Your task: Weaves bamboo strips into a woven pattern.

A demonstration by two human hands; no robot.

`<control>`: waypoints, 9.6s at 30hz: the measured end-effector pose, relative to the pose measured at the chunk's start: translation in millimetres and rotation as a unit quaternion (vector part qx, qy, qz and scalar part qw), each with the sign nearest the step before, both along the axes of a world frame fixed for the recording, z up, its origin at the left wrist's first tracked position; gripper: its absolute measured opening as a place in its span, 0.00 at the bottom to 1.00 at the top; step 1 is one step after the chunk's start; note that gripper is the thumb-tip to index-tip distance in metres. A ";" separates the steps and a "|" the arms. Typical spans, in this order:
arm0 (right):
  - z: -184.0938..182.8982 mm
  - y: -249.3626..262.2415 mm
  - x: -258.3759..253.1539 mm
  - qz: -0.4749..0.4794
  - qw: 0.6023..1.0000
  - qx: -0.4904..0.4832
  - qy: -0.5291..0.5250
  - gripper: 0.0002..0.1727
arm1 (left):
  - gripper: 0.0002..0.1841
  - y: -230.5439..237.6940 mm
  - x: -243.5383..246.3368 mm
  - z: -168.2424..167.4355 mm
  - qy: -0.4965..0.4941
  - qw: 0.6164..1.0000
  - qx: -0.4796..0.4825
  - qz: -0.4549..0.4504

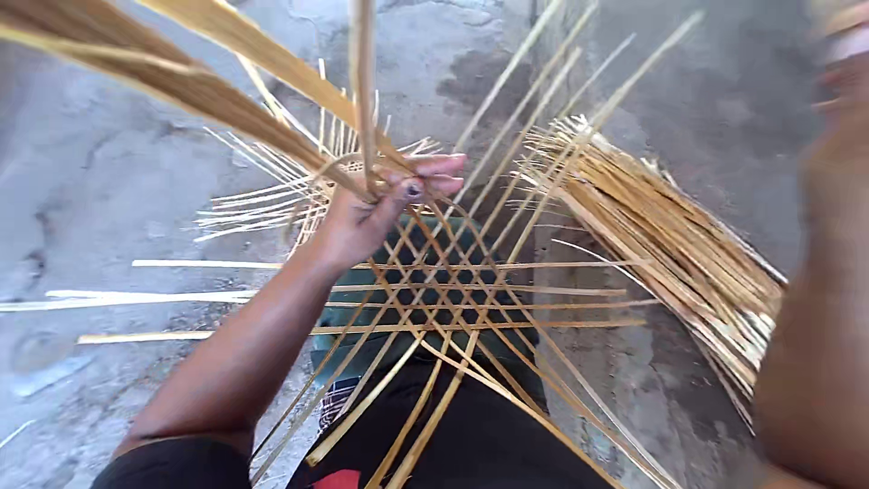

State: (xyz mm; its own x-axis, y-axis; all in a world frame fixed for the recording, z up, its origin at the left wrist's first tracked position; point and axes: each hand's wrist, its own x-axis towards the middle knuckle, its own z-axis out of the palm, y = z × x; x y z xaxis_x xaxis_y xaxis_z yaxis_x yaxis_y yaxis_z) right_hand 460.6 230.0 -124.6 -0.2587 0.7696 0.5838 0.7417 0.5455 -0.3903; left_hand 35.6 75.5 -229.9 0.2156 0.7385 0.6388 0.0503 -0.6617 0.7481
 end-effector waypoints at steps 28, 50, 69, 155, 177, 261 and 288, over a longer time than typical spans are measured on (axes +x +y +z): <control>-233.1 -11.3 -98.6 0.226 0.963 -0.120 -0.086 0.13 | 0.26 -36.6 24.0 -152.5 0.425 0.750 -0.206 0.463; -240.3 -17.5 -131.0 0.326 0.937 -0.117 -0.037 0.12 | 0.25 -39.1 27.0 -156.8 0.420 0.751 -0.196 0.470; -262.7 -100.7 -185.5 0.094 0.980 -0.069 -0.163 0.29 | 0.24 -29.3 16.1 -156.9 0.434 0.741 -0.143 0.491; -266.5 -113.3 -178.9 0.078 0.982 -0.109 -0.134 0.27 | 0.24 -40.4 16.8 -166.8 0.414 0.745 -0.110 0.511; -265.3 -117.3 -174.7 0.080 0.986 -0.092 -0.114 0.26 | 0.22 -41.3 22.7 -157.4 0.429 0.731 -0.099 0.521; -235.3 -35.0 -204.3 0.190 0.861 -0.456 0.119 0.11 | 0.16 65.1 16.1 -109.3 0.027 0.893 -0.446 0.063; -198.5 -79.0 -250.0 0.080 0.958 -0.237 -0.140 0.21 | 0.18 39.3 -3.8 -120.5 -0.242 0.868 -0.393 0.184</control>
